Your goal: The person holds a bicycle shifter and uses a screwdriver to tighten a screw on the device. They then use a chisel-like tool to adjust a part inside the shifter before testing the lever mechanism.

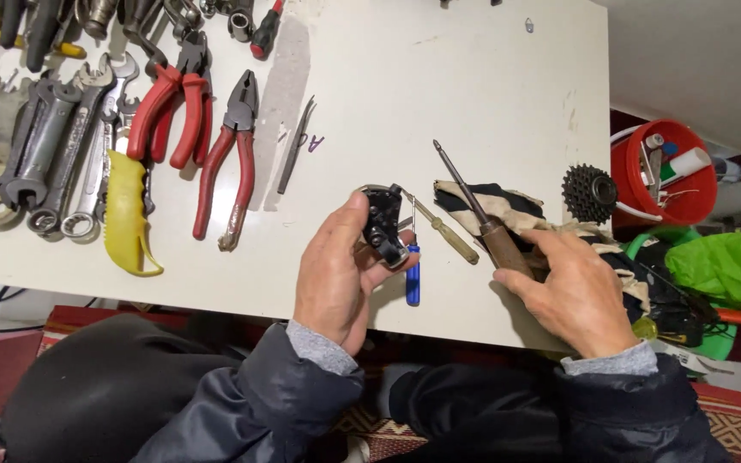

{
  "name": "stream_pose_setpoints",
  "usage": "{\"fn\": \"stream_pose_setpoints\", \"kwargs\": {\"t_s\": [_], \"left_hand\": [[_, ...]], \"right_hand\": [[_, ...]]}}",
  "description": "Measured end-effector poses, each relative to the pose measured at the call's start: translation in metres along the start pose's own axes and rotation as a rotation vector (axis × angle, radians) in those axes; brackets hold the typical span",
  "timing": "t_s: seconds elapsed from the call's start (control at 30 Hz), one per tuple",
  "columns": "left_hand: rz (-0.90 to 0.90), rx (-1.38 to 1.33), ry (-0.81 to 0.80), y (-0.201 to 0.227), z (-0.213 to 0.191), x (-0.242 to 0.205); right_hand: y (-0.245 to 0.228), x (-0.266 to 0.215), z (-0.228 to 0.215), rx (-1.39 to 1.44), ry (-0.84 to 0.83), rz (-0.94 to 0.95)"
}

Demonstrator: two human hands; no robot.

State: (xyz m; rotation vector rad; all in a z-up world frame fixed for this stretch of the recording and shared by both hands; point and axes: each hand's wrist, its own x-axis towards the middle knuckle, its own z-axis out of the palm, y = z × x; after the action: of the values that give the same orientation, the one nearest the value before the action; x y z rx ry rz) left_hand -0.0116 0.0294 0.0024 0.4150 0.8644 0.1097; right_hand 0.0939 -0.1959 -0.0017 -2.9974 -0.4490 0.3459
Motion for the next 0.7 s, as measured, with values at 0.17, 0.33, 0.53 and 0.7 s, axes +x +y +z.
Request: {"fn": "stream_pose_setpoints", "kwargs": {"t_s": [0.17,0.33,0.53,0.7], "left_hand": [[0.034,-0.027,-0.032,-0.007,-0.003,0.013],[-0.034,-0.164,-0.067,-0.011,-0.011,0.026],[-0.064,-0.262,-0.064,-0.012,-0.013,0.035],[0.006,-0.216,-0.093,-0.008,-0.013,0.035]], "right_hand": [[0.005,0.015,0.015,-0.202,-0.276,0.015],[0.0,0.007,-0.009,0.083,-0.239,0.219],[0.003,-0.063,-0.036,1.007,-0.192,0.366],[0.041,-0.109,0.005,0.993,-0.15,0.413]]}}
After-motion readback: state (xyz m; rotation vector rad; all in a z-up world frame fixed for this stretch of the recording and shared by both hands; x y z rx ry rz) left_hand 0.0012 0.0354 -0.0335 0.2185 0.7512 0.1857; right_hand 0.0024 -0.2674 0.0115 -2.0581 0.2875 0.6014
